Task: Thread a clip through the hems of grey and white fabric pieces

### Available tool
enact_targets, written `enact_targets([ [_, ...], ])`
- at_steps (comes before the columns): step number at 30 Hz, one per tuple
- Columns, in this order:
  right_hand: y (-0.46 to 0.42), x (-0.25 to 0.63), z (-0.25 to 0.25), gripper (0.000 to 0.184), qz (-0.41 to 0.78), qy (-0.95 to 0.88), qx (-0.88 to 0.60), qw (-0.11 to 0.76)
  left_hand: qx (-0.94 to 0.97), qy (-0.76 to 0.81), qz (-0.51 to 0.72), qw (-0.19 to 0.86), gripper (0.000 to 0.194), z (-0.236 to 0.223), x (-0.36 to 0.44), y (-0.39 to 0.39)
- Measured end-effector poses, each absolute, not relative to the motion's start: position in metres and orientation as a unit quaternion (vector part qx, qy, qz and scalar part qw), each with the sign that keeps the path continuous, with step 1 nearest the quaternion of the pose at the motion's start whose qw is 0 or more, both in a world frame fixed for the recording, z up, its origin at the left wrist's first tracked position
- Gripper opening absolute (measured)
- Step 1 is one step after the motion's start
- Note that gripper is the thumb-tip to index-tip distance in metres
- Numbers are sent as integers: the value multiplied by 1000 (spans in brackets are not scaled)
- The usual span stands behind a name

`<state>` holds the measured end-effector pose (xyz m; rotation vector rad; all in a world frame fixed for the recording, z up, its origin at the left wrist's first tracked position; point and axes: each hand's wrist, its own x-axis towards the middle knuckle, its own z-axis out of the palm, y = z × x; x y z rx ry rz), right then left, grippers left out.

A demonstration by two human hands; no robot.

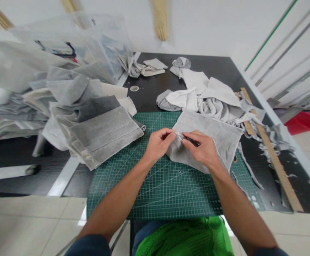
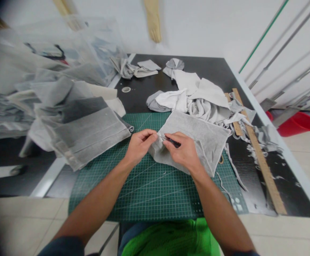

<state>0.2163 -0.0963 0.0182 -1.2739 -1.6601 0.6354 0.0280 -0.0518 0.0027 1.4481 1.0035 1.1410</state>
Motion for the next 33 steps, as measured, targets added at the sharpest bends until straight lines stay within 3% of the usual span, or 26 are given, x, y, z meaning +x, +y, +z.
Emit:
enact_targets([
  [15,-101,214,22,20,293,-627,-547,471,640,454,479,395,20,7,32,-62],
  [26,-101,209,18,19,276,-636,-526,494,624,428,469,455,21,5,36,-66],
  [33,-103,204,19,19,202,-653,-535,497,575,427,474,512,21,6,37,-65],
])
